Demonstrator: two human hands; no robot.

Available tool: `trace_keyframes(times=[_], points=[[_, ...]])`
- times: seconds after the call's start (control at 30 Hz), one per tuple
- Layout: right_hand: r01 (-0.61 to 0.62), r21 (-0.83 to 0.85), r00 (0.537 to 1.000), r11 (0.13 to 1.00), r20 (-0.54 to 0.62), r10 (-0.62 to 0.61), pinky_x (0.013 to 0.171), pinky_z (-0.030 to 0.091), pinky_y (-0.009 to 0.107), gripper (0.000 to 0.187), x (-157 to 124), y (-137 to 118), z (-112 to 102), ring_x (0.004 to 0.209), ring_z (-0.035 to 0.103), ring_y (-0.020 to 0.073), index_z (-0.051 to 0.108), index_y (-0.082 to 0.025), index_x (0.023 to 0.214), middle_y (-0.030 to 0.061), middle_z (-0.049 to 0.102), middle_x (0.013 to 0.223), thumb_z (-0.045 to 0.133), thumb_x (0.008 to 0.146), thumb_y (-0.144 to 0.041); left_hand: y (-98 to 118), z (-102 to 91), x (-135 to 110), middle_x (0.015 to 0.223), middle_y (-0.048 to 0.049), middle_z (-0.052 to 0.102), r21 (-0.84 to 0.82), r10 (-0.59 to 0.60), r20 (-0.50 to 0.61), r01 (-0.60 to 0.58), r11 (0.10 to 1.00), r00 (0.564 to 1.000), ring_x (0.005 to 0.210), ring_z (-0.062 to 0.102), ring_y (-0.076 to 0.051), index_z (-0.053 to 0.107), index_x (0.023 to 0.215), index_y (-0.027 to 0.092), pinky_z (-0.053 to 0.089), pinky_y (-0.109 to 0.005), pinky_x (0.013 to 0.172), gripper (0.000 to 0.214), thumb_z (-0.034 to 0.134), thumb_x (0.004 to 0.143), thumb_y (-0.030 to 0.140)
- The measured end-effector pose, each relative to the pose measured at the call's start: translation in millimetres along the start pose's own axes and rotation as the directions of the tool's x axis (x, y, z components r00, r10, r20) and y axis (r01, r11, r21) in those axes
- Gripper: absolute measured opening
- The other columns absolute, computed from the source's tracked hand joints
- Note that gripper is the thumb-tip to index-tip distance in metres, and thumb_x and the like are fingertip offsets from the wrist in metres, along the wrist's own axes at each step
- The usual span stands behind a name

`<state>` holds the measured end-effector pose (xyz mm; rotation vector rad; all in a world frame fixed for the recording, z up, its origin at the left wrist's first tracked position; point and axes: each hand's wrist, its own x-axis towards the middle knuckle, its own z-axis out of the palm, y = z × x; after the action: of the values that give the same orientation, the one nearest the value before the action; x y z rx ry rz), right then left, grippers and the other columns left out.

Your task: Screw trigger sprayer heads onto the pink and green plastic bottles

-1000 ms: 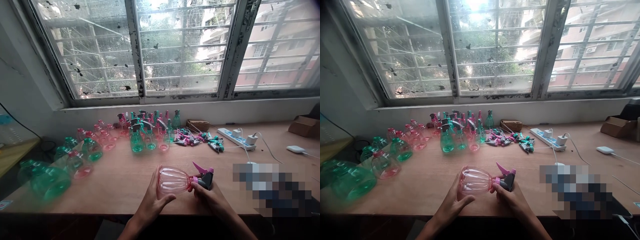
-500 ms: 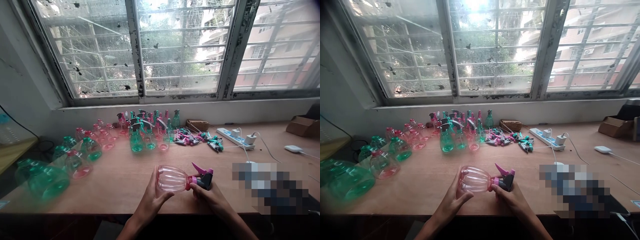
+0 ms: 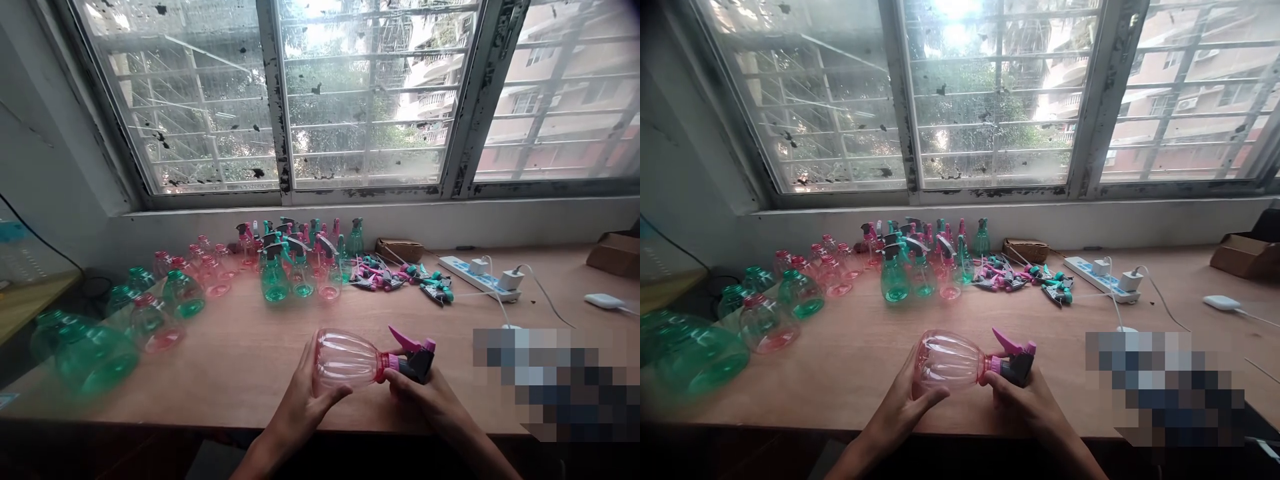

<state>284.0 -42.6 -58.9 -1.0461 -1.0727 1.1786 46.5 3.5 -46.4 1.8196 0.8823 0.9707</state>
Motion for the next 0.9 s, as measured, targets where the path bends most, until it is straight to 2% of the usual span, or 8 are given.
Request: trace_keyframes(times=[0.07,0.23,0.33,0.43,0.57,0.67,0.8,0.9], points=[[0.005,-0.011,1.000,1.000,-0.010,-0.005,0.048,0.040,0.028,0.046,1,-1,0,0.047,0.056,0.0161,0.065,-0.017,0.099,-0.0014,0.065,0.053,0.081,0.075,-0.053,-3,0.5,0,0.162,-0.0113,0.030,0.038,0.020,-0.013,-0.020,0.999,1.000,0.148,0.031,-0.033,0.017,0.158,0.026,0.022,-0.047,0.123,0.094,0.074,0.084,0.039],[0.032,0.010,0.999,0.999,-0.004,-0.032,0.047,0.040,0.027,0.041,3,-3,0,0.047,0.056,0.0155,0.065,-0.017,0.093,0.0019,0.069,0.063,0.078,0.078,-0.054,-7,2.4,-4,0.166,-0.0031,0.021,0.102,0.085,-0.021,-0.082,0.991,0.996,0.149,0.028,-0.030,0.009,0.157,0.039,0.022,-0.050,0.122,0.085,0.064,0.093,0.031],[0.026,0.007,1.000,1.000,-0.004,-0.026,0.049,0.041,0.027,0.044,1,-1,1,0.048,0.056,0.0160,0.064,-0.018,0.099,-0.0010,0.066,0.056,0.079,0.077,-0.053,0,1.9,-5,0.165,-0.0078,0.022,0.057,0.056,-0.020,-0.054,0.997,0.998,0.149,0.027,-0.033,0.013,0.158,0.032,0.018,-0.052,0.123,0.092,0.071,0.087,0.037],[0.009,-0.031,1.000,0.999,0.003,-0.009,0.050,0.040,0.028,0.046,1,3,0,0.049,0.057,0.0169,0.064,-0.019,0.103,-0.0022,0.065,0.052,0.079,0.077,-0.053,6,0.8,-4,0.163,-0.0126,0.028,0.000,0.020,-0.027,-0.020,1.000,0.999,0.150,0.024,-0.034,0.019,0.157,0.024,0.017,-0.051,0.123,0.084,0.067,0.090,0.042],[0.043,-0.054,0.999,0.998,0.000,-0.043,0.050,0.040,0.028,0.040,3,0,-1,0.048,0.056,0.0157,0.065,-0.017,0.099,0.0004,0.068,0.059,0.075,0.082,-0.051,1,1.3,-3,0.160,-0.0099,0.033,0.047,0.048,-0.037,-0.046,0.998,0.998,0.147,0.031,-0.033,0.019,0.157,0.030,0.022,-0.050,0.122,0.086,0.069,0.088,0.040],[0.053,-0.017,0.999,0.998,0.008,-0.053,0.048,0.038,0.027,0.038,3,-4,1,0.048,0.056,0.0143,0.065,-0.016,0.093,0.0042,0.072,0.071,0.074,0.083,-0.051,-6,2.4,-4,0.162,-0.0067,0.029,0.081,0.083,-0.023,-0.081,0.993,0.996,0.145,0.036,-0.031,0.013,0.157,0.036,0.028,-0.050,0.120,0.087,0.068,0.090,0.035],[0.036,-0.021,0.999,0.999,0.010,-0.036,0.049,0.038,0.027,0.042,0,-4,3,0.048,0.055,0.0158,0.066,-0.016,0.098,0.0000,0.067,0.058,0.078,0.079,-0.051,0,1.2,-5,0.164,-0.0106,0.024,-0.021,0.043,-0.009,-0.043,0.999,0.999,0.150,0.025,-0.033,0.009,0.158,0.029,0.021,-0.050,0.122,0.096,0.072,0.087,0.040],[0.004,-0.033,1.000,0.999,-0.014,-0.004,0.050,0.038,0.028,0.047,0,-1,2,0.047,0.056,0.0172,0.067,-0.017,0.102,-0.0023,0.064,0.051,0.080,0.075,-0.054,7,-0.5,-4,0.162,-0.0145,0.029,-0.048,0.012,0.003,-0.012,0.999,1.000,0.150,0.026,-0.034,0.014,0.158,0.023,0.020,-0.051,0.123,0.088,0.065,0.090,0.044]])
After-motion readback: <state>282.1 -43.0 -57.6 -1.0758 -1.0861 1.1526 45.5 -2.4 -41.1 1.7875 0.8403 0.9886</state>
